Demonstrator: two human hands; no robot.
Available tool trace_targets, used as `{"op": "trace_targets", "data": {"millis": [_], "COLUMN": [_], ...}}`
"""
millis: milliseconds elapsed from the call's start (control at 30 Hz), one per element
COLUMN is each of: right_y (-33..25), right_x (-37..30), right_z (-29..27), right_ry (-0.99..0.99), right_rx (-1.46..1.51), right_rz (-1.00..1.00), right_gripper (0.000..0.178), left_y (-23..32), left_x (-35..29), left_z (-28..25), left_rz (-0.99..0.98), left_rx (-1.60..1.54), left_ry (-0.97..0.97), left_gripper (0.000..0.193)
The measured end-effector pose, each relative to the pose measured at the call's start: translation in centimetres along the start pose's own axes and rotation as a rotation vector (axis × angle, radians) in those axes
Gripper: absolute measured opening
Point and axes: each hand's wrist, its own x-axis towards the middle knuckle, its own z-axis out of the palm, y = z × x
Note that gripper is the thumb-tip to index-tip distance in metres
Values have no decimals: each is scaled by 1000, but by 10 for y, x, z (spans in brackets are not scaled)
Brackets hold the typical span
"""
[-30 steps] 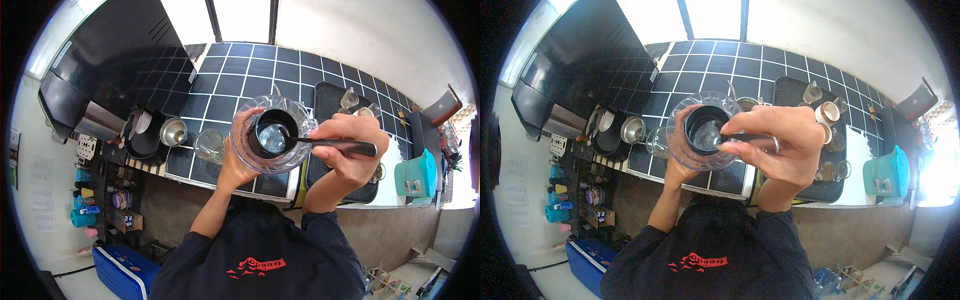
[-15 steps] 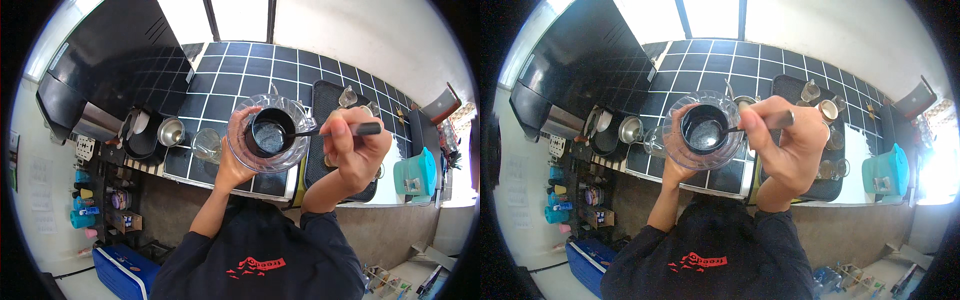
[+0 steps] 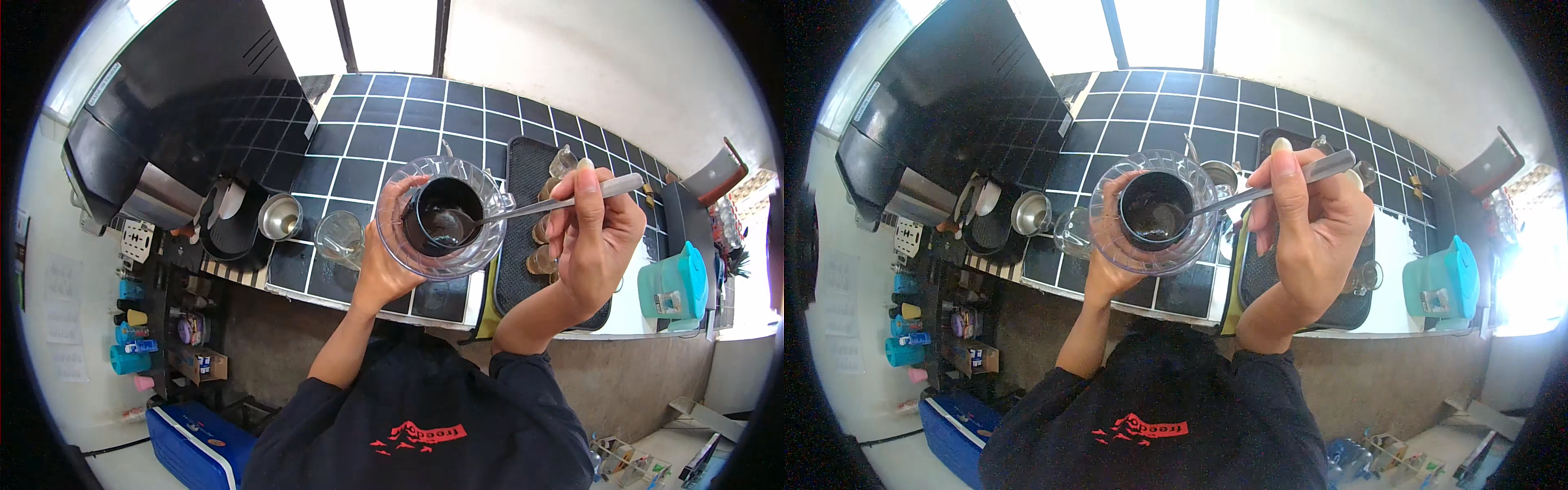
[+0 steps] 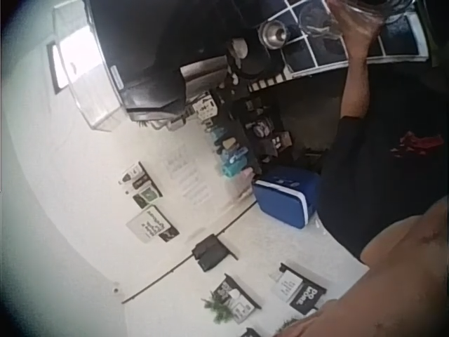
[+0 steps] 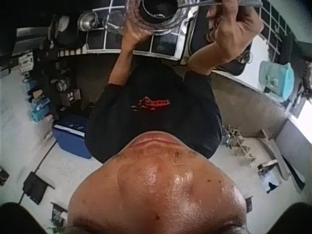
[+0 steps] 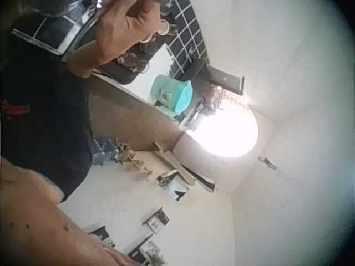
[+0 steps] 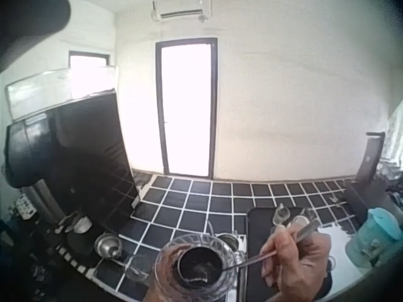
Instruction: Performing a coffee cupping process including pouring water, stirring, and tasting coffee from various glasses.
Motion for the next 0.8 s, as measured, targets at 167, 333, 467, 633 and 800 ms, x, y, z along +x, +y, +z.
{"op": "trace_targets", "data": {"millis": [167,333,467,633,800], "right_y": [-4,-5,-9,-10,-9], "right_x": [-3,-4,-6,-12,-16], "right_z": [0,-2,-4,-2,1], "right_ry": [61,120,106,102,104], "right_rx": [-59,-48,-37,-90,-108], "right_rz": [-2,29,5,-77,-107], "right_gripper": [33,33,28,24,23], "left_y": [1,0,-1,1,-1], "left_x": [3,3,2,3,3], "left_z": [2,3,3,4,0], "left_rz": [-9,43,-12,-53,-15], "left_rx": [-93,-41,-31,-48,80], "left_ry": [-26,-10,-2,-25,-32], "left_gripper": [97,92,98,101,108]}}
